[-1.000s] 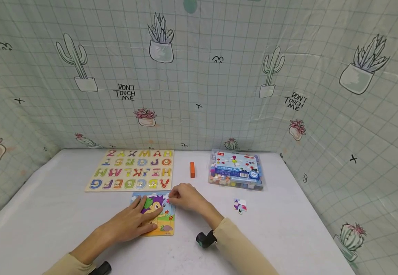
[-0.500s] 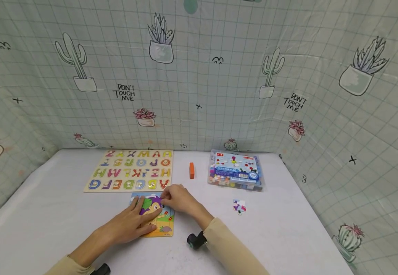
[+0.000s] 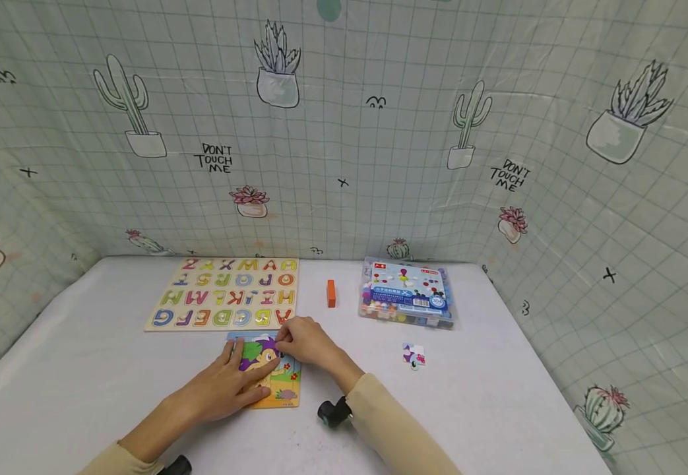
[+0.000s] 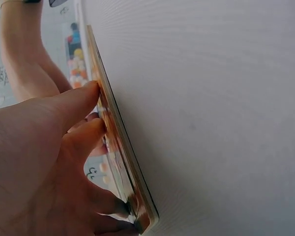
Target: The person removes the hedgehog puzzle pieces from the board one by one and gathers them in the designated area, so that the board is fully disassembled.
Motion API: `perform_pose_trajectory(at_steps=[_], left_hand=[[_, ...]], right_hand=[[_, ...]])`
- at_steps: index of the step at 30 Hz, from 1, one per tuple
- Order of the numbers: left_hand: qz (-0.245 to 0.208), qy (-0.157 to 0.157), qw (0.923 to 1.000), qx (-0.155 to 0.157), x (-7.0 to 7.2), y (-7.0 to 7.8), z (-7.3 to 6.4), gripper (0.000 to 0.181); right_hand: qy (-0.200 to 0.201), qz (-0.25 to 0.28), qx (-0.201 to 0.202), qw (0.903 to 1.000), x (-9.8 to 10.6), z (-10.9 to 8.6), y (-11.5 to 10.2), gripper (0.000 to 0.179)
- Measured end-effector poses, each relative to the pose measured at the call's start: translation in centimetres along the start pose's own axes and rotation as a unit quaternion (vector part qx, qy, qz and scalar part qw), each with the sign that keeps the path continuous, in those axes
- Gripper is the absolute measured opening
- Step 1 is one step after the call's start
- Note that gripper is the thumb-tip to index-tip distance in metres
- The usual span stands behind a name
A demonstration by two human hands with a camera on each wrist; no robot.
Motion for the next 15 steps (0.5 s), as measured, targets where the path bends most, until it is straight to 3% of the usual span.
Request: perform_pose_trajectory(at_steps=[15], left_hand=[[0.017, -0.019, 0.9997, 0.006, 0.03, -0.04, 0.15, 0.051]], right_hand=[[0.005, 0.022, -0.034, 0.9992, 0.01, 0.19, 0.08, 0.009]])
Point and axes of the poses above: each hand's wrist, its own z-axis towards the middle knuckle, its own x-axis out of the back of the hand, y = z × x, the point moved 4 cm from there along z, towards the middle knuckle, and after that the axes turned 1 degree about -x, right-handed, at the moved point
